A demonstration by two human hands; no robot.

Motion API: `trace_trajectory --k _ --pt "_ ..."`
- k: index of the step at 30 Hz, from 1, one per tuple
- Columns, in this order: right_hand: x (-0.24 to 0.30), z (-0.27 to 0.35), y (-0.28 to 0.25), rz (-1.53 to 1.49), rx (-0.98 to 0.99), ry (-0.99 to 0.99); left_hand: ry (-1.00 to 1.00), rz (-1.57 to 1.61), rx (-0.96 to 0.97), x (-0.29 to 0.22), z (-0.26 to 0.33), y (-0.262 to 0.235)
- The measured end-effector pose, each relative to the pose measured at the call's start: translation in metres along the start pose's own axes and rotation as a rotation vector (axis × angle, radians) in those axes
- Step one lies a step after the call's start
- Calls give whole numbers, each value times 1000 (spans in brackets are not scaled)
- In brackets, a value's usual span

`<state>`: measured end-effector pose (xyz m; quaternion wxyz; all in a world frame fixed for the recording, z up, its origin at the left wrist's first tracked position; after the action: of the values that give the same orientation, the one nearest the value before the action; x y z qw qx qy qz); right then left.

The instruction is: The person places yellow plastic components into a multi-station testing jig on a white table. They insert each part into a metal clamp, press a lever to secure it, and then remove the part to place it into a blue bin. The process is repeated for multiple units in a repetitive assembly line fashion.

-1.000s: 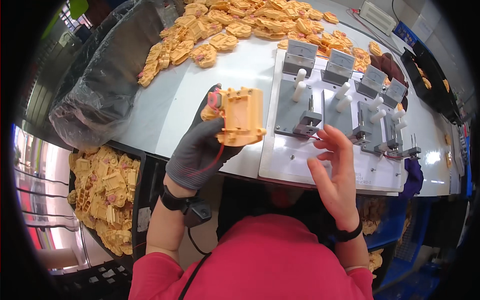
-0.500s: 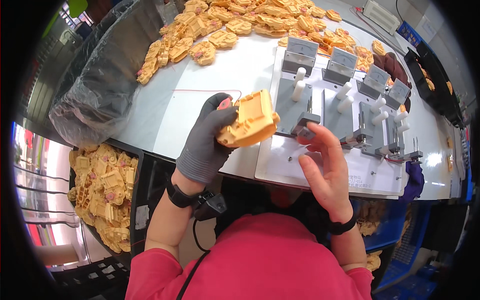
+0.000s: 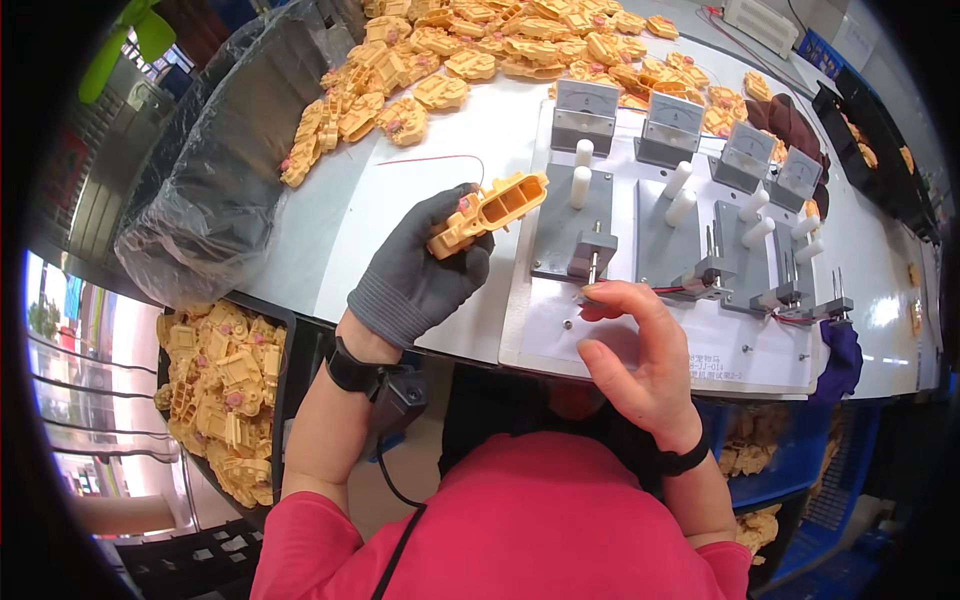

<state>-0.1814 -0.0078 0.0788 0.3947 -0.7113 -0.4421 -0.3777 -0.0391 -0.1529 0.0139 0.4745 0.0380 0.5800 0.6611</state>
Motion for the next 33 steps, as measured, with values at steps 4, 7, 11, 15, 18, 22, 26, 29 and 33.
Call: trace_trajectory --k 4,7,11,15,18,22,26,29,33 --pt "1 0 -1 -2 -1 -8 -37 13 23 4 -3 1" --pt "1 0 0 1 2 -10 -65 50 52 7 -6 2" --pt "3 0 -1 10 4 -16 -65 25 29 9 -5 7" --pt "2 0 -1 8 2 -12 -84 -3 -7 10 -6 7" --pt "2 0 0 5 3 -10 -89 -9 -17 11 -10 3" --pt "4 0 -1 -3 1 -17 -63 -26 50 5 -15 4" --pt "2 0 -2 -13 -6 -14 51 -155 91 -12 -24 13" --pt "4 0 -1 2 -8 -26 221 -259 107 -40 -41 29" --pt "6 -1 -2 1 -16 -27 262 -488 152 -52 -57 68"
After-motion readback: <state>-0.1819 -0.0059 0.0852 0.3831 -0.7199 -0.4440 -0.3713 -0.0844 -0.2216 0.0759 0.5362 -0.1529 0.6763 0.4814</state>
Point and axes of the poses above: each hand's wrist, its own z-axis away from the middle knuckle, its own y-axis out of the palm, x = y × z, the point moved 10 cm from there along -z, towards the middle knuckle, and after that the axes turned 6 degrees about y, right-handed, at the moved point
